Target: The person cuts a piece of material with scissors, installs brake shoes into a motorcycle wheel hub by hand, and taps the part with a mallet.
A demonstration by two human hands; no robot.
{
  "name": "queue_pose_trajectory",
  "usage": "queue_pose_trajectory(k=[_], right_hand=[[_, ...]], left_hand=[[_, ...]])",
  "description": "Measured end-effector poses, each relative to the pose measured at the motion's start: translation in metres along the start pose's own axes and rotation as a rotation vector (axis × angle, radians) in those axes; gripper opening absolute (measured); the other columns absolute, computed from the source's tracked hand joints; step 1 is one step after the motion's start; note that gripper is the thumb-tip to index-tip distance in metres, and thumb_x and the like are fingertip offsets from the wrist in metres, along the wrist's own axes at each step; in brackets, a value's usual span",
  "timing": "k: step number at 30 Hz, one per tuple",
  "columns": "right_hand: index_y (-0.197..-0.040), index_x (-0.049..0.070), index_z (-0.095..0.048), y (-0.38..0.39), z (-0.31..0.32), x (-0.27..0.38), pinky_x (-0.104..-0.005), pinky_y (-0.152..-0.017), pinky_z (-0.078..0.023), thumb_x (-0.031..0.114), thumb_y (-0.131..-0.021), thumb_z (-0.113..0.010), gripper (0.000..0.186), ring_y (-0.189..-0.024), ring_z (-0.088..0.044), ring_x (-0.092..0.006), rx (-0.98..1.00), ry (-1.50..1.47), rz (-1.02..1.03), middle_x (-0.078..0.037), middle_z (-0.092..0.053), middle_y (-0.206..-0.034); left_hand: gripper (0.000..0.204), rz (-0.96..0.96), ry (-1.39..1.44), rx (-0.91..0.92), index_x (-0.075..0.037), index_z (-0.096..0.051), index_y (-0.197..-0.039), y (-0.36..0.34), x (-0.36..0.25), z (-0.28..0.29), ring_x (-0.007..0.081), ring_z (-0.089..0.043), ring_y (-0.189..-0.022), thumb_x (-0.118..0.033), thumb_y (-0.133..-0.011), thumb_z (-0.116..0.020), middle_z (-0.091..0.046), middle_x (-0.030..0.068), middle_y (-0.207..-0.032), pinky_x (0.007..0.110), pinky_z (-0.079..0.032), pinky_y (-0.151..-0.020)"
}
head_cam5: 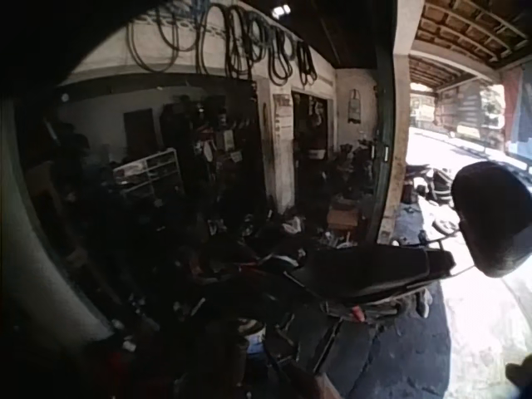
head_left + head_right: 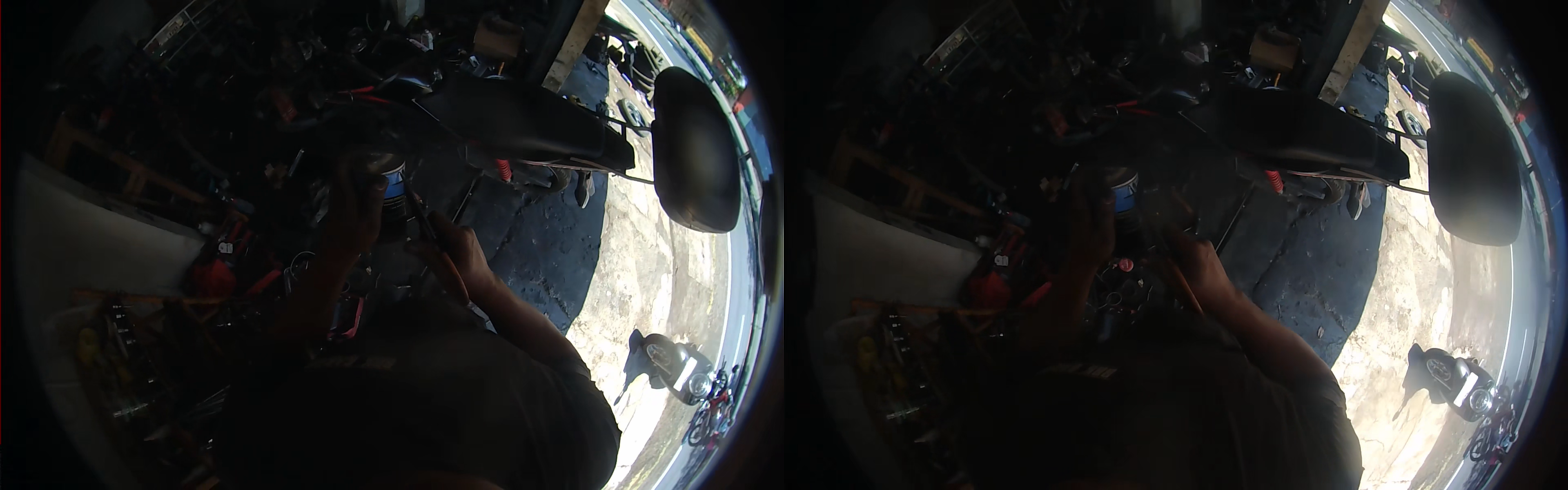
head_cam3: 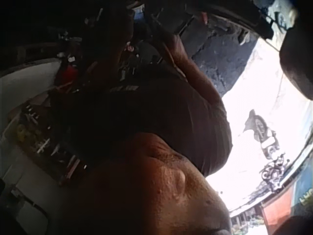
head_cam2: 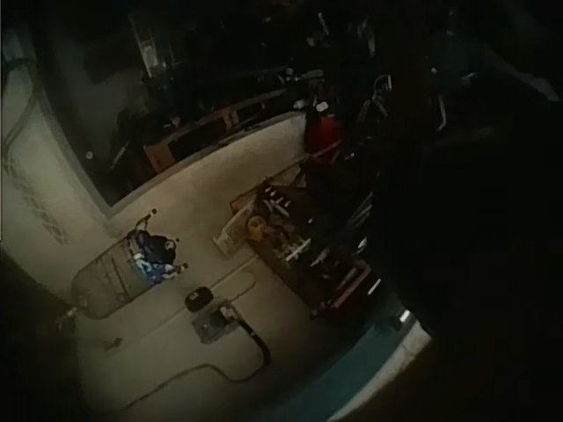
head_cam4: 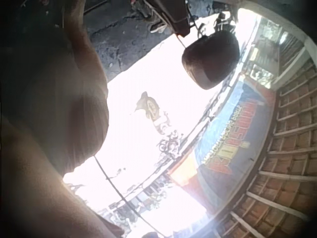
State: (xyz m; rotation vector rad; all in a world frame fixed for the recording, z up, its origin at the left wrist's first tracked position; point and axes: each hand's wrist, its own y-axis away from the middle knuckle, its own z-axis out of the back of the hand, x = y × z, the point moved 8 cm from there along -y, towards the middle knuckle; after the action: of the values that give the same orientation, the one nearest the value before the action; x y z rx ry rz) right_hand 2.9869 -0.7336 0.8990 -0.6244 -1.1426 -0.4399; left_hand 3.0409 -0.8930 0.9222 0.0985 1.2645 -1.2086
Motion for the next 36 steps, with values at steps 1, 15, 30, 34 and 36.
queue_pose_trajectory(k=[1, 15, 30, 34, 36], right_hand=[[-0.091, -0.001, -0.056, -0.006, -0.011, 0.000, -0.0319, -0.052, -0.041, 0.026, -0.082, -0.070, 0.032, -0.057, -0.049, -0.0093, 0.028, -0.006, 0.023, -0.006, -0.053, -0.061], [-0.106, -0.001, -0.056, -0.026, -0.155, 0.014, -0.0339, -0.062, -0.048, 0.030, -0.086, -0.062, 0.037, -0.071, -0.063, -0.0185, 0.583, -0.031, 0.007, -0.012, -0.063, -0.075], [-0.103, -0.001, -0.050, -0.023, -0.151, 0.005, -0.0452, -0.063, -0.050, 0.032, -0.083, -0.066, 0.042, -0.076, -0.065, -0.0410, 0.427, 0.350, 0.188, -0.022, -0.062, -0.076], [-0.117, 0.002, -0.051, -0.024, -0.168, -0.010, -0.0482, -0.065, -0.051, 0.034, -0.085, -0.059, 0.046, -0.072, -0.064, -0.0424, 0.479, 0.305, 0.048, -0.022, -0.063, -0.074], [-0.121, 0.005, -0.052, -0.027, -0.179, 0.009, -0.0462, -0.066, -0.052, 0.037, -0.089, -0.054, 0.044, -0.073, -0.065, -0.0406, 0.451, 0.233, 0.109, -0.020, -0.065, -0.075]], left_hand=[[0.045, -0.008, -0.041, -0.066, 0.000, -0.041, -0.128, 0.004, -0.001, 0.013, 0.0311, -0.053, -0.110, -0.030, -0.095, -0.050, -0.053, 0.0196, -0.120, 0.040, -0.040, -0.095], [0.044, 0.345, -0.125, -0.469, 0.000, -0.043, -0.126, 0.099, 0.045, 0.144, 0.0295, -0.050, -0.111, -0.033, -0.097, -0.044, -0.050, 0.0191, -0.116, 0.039, -0.037, -0.096], [0.041, 0.070, -0.316, -0.360, 0.002, -0.043, -0.117, 0.073, 0.049, 0.137, 0.0341, -0.054, -0.099, -0.032, -0.096, -0.050, -0.053, 0.0222, -0.107, 0.042, -0.041, -0.088], [0.054, -0.163, -1.040, -0.227, 0.006, -0.037, -0.135, 0.124, 0.147, 0.143, 0.0385, -0.046, -0.123, -0.033, -0.099, -0.046, -0.044, 0.0302, -0.133, 0.041, -0.035, -0.106], [0.054, -0.170, -1.073, -0.269, 0.005, -0.037, -0.135, 0.106, 0.153, 0.157, 0.0381, -0.046, -0.123, -0.034, -0.099, -0.046, -0.044, 0.0296, -0.133, 0.041, -0.035, -0.105]])
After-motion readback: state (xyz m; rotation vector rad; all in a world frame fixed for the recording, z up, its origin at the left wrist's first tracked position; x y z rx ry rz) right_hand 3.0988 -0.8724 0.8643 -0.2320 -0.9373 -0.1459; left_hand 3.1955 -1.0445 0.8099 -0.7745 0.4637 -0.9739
